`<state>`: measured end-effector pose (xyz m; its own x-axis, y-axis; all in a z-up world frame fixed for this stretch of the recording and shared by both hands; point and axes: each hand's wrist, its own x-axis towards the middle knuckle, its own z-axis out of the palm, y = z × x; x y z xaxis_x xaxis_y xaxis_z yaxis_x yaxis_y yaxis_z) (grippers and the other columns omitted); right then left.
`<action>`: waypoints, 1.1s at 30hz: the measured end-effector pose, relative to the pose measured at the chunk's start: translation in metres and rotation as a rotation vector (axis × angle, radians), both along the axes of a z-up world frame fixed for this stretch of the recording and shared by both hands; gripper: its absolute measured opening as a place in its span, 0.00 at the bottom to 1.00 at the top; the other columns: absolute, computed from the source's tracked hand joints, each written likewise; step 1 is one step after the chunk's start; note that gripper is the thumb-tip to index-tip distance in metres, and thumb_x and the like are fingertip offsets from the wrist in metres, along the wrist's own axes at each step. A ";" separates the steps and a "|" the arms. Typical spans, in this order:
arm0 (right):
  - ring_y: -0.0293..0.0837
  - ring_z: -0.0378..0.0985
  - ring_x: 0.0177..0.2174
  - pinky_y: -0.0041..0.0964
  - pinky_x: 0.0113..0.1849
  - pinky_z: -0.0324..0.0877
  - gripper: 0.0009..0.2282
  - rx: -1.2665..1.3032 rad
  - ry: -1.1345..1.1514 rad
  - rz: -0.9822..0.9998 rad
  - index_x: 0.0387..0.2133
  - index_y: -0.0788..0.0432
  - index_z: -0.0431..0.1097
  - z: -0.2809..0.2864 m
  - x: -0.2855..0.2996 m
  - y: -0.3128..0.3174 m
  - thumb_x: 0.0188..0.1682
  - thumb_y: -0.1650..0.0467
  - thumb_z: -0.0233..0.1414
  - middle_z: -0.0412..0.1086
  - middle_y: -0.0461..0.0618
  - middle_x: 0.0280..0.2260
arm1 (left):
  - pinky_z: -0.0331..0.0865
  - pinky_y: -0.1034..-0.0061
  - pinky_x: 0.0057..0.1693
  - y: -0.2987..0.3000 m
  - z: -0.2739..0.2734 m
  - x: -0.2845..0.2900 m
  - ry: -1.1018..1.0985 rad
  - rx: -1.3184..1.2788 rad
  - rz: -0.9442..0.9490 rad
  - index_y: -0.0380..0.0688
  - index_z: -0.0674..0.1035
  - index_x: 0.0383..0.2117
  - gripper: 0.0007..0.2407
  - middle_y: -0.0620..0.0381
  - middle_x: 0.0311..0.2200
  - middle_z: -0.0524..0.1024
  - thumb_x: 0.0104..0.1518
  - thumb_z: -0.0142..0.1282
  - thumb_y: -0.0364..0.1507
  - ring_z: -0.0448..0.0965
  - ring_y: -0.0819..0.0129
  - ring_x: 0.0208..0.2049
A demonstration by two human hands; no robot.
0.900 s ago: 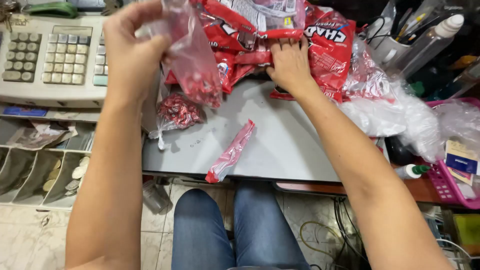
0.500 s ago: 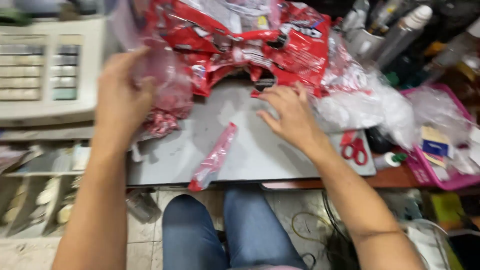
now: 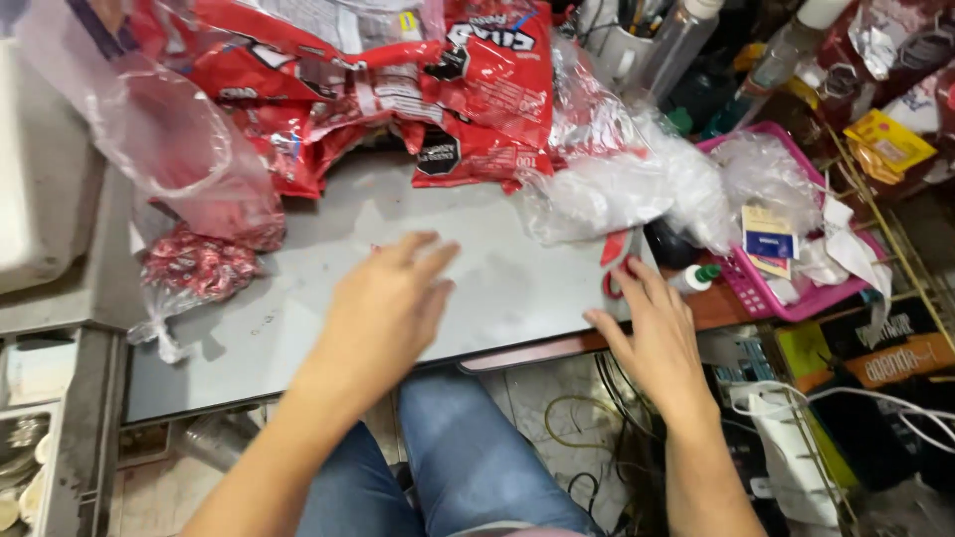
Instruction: Bagging small red candies from large packages into smaller clear plastic bags
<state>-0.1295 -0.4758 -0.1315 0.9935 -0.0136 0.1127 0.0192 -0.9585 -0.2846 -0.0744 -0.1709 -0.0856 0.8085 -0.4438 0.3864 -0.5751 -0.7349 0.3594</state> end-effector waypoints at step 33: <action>0.54 0.74 0.38 0.46 0.44 0.69 0.11 0.216 -0.412 -0.076 0.43 0.55 0.77 -0.052 0.008 -0.025 0.47 0.70 0.56 0.74 0.48 0.37 | 0.66 0.44 0.32 -0.100 0.071 0.314 -0.561 -0.389 0.276 0.40 0.74 0.33 0.14 0.40 0.28 0.77 0.43 0.40 0.11 0.76 0.34 0.30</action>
